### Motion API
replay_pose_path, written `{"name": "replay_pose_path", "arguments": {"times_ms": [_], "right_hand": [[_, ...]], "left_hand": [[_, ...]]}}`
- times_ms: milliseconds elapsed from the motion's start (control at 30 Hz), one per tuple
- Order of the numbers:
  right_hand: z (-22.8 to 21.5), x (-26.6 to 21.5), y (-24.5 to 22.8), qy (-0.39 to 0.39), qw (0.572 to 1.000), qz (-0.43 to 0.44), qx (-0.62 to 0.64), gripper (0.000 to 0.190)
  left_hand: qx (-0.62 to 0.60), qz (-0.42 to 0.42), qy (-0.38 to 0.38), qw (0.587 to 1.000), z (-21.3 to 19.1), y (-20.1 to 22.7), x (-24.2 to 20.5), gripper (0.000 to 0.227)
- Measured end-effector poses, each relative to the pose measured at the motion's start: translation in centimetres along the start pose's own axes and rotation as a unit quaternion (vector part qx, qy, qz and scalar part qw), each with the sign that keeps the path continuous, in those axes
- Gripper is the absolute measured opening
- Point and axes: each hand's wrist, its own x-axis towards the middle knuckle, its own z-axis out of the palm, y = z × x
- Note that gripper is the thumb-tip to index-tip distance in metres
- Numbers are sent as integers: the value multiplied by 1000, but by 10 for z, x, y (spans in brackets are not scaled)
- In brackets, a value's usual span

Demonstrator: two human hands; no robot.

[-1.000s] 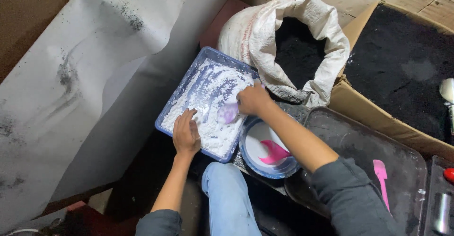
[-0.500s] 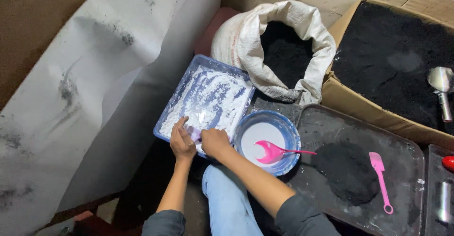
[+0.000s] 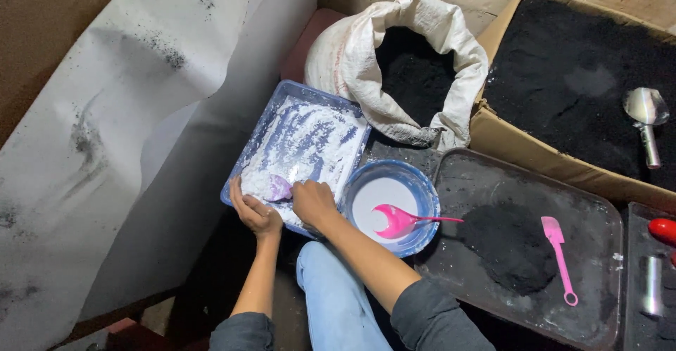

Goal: Mixing white powder into a liquid solution using a scoop and spatula to prepare a binder.

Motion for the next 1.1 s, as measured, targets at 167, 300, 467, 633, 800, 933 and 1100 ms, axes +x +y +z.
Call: {"name": "replay_pose_path", "arguments": {"times_ms": [167, 300, 467, 633, 800, 933, 1100], "right_hand": [[7, 6, -13, 6, 999, -31, -6, 21], [11, 9, -23, -16, 999, -24, 27, 21], [8, 6, -3, 27, 999, -24, 7, 22], [-9, -1, 11, 66, 997, -22, -38, 20], [-41, -21, 21, 37, 994, 49, 91, 29], [-48, -32, 34, 40, 986, 88, 138, 27], [-80, -59, 31, 24, 962, 118, 244, 28]], "left_hand": [[17, 4, 27, 999, 5, -7, -4, 42], [51, 17, 38, 998, 3, 0, -1, 40], [45, 13, 17, 999, 2, 0, -1, 40], [85, 27, -18, 996, 0, 3, 4, 38], [113, 3, -89, 990, -4, 16, 5, 40], [94, -39, -137, 985, -6, 22, 4, 35], [-49, -170, -161, 971, -7, 62, 2, 42]]}}
